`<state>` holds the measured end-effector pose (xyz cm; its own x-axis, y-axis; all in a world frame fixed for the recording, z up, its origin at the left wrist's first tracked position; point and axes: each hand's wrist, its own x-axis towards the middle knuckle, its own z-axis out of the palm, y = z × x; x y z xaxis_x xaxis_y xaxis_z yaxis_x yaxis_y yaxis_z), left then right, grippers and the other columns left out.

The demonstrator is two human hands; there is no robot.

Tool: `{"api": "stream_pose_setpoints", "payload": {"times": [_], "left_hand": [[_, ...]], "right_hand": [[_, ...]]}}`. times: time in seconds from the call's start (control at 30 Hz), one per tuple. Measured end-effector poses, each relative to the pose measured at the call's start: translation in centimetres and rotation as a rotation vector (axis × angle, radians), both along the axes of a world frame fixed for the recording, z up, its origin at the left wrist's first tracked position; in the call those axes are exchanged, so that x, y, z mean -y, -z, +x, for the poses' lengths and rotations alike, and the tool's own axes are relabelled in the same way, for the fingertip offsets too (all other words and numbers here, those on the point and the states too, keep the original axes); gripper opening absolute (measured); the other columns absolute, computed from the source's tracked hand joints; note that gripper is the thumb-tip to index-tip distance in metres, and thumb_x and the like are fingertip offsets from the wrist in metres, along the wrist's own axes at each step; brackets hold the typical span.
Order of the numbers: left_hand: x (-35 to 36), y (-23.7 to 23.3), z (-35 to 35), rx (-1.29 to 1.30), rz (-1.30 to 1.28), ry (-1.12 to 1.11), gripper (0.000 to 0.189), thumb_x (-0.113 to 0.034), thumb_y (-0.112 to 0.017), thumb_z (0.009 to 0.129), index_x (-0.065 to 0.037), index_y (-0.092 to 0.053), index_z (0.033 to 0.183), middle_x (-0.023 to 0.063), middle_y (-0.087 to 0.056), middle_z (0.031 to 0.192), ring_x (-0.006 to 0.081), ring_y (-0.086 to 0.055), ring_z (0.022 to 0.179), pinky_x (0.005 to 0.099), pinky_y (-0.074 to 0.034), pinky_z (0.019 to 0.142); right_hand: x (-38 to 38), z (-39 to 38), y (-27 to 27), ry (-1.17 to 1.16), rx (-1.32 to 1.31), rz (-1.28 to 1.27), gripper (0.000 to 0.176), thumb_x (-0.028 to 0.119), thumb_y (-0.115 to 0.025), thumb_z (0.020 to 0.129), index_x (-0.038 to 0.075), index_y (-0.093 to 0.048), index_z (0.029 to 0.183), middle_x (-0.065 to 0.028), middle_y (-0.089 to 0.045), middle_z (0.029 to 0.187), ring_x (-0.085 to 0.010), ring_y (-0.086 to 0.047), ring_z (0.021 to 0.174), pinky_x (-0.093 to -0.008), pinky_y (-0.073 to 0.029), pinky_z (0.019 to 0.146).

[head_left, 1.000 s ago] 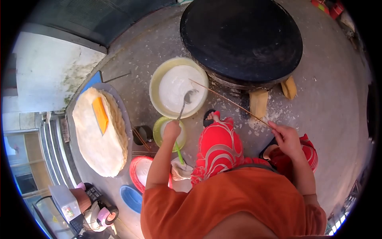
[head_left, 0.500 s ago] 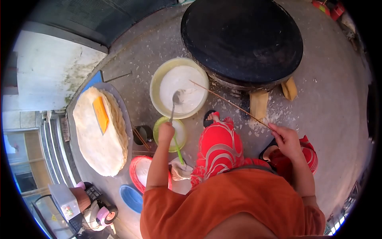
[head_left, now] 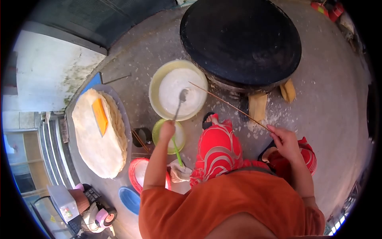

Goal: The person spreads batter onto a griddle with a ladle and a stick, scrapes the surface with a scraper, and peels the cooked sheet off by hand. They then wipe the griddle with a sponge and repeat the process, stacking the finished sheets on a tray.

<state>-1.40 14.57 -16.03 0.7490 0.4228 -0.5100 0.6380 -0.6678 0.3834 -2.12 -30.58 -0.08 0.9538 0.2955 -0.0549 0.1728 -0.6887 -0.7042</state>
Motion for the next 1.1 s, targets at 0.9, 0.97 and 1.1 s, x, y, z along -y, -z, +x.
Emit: {"api": "stream_pose_setpoints", "payload": {"times": [0.9, 0.97, 1.1], "left_hand": [[3.1, -1.5, -0.5, -0.02, 0.184, 0.318, 0.025, -0.016, -0.042, 0.082, 0.001, -0.058, 0.089, 0.0262, -0.058, 0.088, 0.0389, -0.056, 0.086, 0.046, -0.044, 0.075], [3.3, -2.3, 2.5, 0.056, 0.157, 0.258, 0.024, -0.016, -0.043, 0.081, 0.001, -0.059, 0.089, 0.0255, -0.058, 0.087, 0.0384, -0.056, 0.086, 0.0456, -0.044, 0.076], [4.2, 0.4, 4.7, 0.128, 0.185, 0.139, 0.023, -0.015, -0.044, 0.08, 0.001, -0.059, 0.088, 0.0238, -0.059, 0.085, 0.0376, -0.057, 0.085, 0.045, -0.044, 0.076]], "right_hand": [[-0.1, 0.3, 0.3, 0.005, -0.069, 0.023, 0.028, 0.006, -0.057, 0.077, 0.01, -0.059, 0.105, -0.0128, -0.058, 0.072, -0.0268, -0.055, 0.062, -0.0315, -0.043, 0.056], [-0.3, 0.1, 0.6, 0.023, 0.009, 0.036, 0.028, 0.005, -0.056, 0.077, 0.01, -0.059, 0.105, -0.0125, -0.055, 0.068, -0.0274, -0.053, 0.059, -0.0328, -0.042, 0.055], [-0.9, 0.3, -0.2, -0.019, -0.049, 0.024, 0.028, 0.005, -0.056, 0.077, 0.01, -0.059, 0.104, -0.0125, -0.054, 0.067, -0.0278, -0.051, 0.058, -0.0334, -0.041, 0.054]]}}
